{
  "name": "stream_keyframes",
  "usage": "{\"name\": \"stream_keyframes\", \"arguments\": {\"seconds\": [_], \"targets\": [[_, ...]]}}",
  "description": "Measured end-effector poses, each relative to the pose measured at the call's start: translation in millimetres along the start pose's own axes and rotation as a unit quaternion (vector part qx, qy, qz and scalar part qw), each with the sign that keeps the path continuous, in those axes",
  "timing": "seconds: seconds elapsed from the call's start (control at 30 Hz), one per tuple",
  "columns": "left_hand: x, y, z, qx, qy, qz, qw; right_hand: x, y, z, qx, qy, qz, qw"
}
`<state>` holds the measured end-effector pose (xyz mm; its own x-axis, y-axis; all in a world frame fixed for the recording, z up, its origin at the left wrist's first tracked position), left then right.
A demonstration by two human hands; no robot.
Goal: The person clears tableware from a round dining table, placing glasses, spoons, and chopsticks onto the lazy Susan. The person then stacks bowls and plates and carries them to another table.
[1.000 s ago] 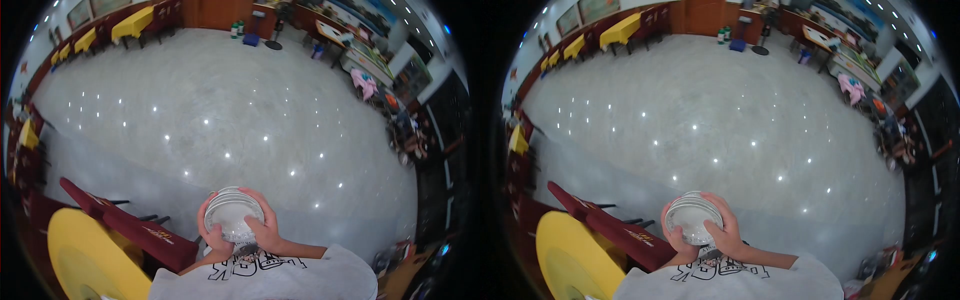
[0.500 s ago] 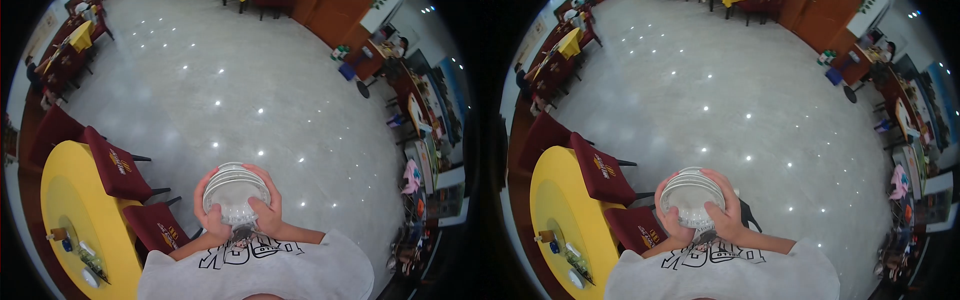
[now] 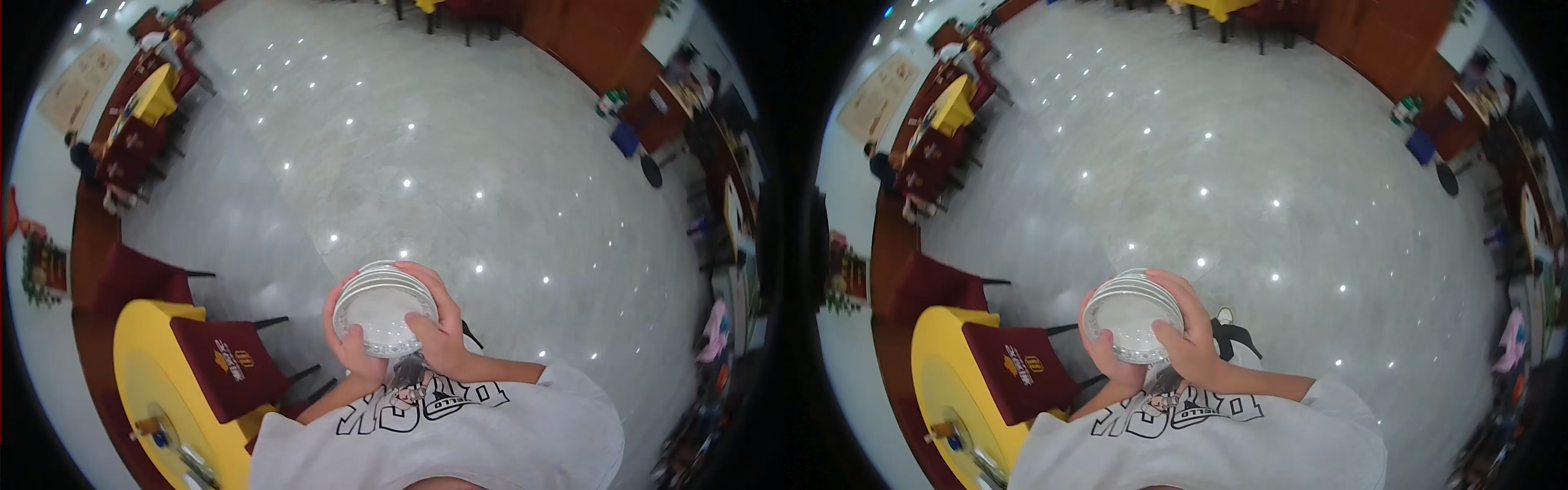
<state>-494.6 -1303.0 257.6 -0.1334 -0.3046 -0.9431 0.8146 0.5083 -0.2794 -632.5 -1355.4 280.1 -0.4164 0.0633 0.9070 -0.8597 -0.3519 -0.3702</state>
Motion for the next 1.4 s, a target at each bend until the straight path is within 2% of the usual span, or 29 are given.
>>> {"name": "stream_keyframes", "arguments": {"seconds": [0.1,0.2,0.37,0.43,0.67,1.0,1.07,1.13,1.23,1.4], "targets": [[10,0,50,-0.060,-0.006,-0.031,0.998,-16,-6,61,0.043,-0.032,0.001,0.999],[36,-16,128,-0.045,-0.013,-0.041,0.998,-40,0,142,0.050,-0.039,0.006,0.998],[84,-31,254,-0.018,0.007,-0.040,0.999,-82,-1,256,0.025,-0.005,0.000,1.000],[99,-28,308,-0.015,0.013,-0.048,0.999,-101,-4,311,-0.015,-0.029,-0.026,0.999],[122,-69,473,0.063,0.024,-0.017,0.998,-114,-5,460,-0.090,-0.012,-0.015,0.996],[201,-140,677,0.107,-0.007,-0.005,0.994,-164,40,683,-0.023,0.041,-0.030,0.998],[229,-157,718,0.071,0.049,-0.022,0.996,-177,59,731,-0.020,0.047,-0.038,0.998],[242,-184,766,0.057,0.058,-0.029,0.996,-200,77,793,-0.034,-0.016,0.015,0.999],[271,-202,826,0.007,0.085,-0.022,0.996,-219,92,862,-0.036,-0.054,0.047,0.997],[297,-223,893,-0.083,0.121,-0.069,0.987,-236,103,947,-0.017,-0.074,0.014,0.997]]}}
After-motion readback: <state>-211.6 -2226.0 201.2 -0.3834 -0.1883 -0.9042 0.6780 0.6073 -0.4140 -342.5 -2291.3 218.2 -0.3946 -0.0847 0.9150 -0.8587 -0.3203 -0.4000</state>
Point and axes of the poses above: each hand's wrist, its own z-axis towards the middle knuckle, its own y-axis out of the back of the hand, x = y × z, the point moved 10 cm from there along z, towards the middle knuckle, and after that the axes turned 8 degrees about z, right-handed, at the moved point
